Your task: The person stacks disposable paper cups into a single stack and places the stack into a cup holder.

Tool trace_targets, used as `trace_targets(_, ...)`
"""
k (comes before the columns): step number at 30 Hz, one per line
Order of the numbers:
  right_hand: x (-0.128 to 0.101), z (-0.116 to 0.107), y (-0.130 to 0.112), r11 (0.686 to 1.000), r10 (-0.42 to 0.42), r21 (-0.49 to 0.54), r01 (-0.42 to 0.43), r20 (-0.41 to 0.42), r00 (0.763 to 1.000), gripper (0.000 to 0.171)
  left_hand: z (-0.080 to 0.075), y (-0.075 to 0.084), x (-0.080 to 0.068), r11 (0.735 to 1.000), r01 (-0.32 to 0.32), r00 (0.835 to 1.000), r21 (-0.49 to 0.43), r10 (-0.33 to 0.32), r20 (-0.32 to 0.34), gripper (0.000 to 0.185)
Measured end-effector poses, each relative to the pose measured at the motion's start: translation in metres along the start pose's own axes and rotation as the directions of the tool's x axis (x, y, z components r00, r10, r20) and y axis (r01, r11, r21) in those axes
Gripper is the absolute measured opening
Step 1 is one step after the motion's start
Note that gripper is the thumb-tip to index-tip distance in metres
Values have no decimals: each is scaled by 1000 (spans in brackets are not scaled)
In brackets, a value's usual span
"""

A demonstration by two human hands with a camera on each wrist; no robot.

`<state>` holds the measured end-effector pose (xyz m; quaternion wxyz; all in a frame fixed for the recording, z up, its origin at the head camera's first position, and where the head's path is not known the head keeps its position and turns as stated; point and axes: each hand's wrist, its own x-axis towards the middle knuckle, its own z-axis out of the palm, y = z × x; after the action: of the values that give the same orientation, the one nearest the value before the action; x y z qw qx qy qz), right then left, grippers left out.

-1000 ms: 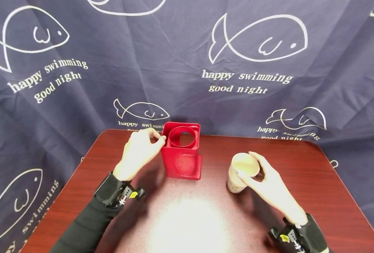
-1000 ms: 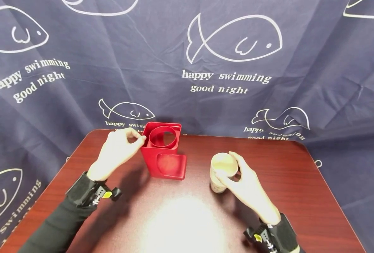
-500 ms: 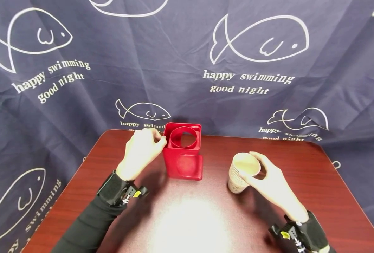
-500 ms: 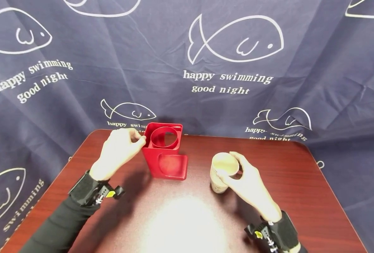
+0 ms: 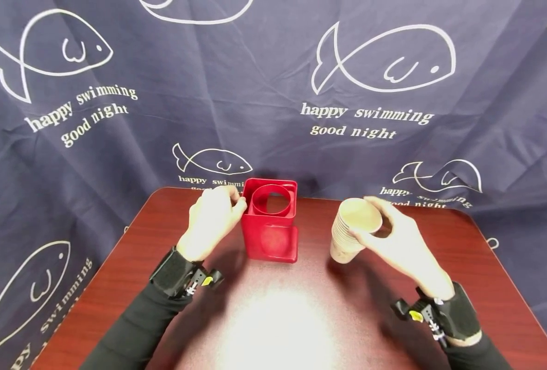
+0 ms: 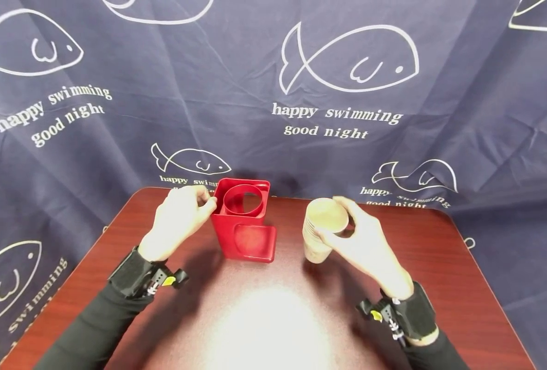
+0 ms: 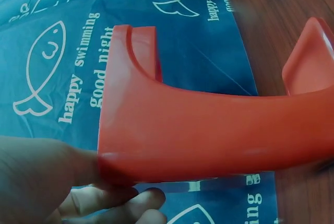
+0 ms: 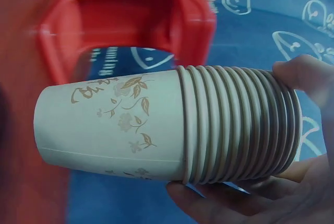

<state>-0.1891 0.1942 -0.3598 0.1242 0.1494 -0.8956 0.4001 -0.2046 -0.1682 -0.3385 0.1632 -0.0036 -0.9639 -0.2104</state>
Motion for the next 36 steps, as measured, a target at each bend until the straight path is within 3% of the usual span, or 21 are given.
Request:
trace_targets(6, 30, -12, -29, 998, -64, -16, 64, -20, 998, 69, -1, 5, 1, 998, 0, 1000, 66, 0, -3, 25)
trace_targets(14, 71, -24, -64, 995, -90, 32, 90, 0, 996, 64, 0, 6, 2, 997, -7, 1000, 80, 9, -23, 28)
trace_targets(25, 96, -37, -107, 974, -175, 140, 176, -19, 984, 57, 0, 11, 3, 995, 13, 1000, 95, -12, -12, 27)
trace_targets(36, 112, -8, -129, 913, -275, 320, 252, 29, 961, 49, 0, 14, 6, 991, 17, 1000, 134, -17, -1, 25)
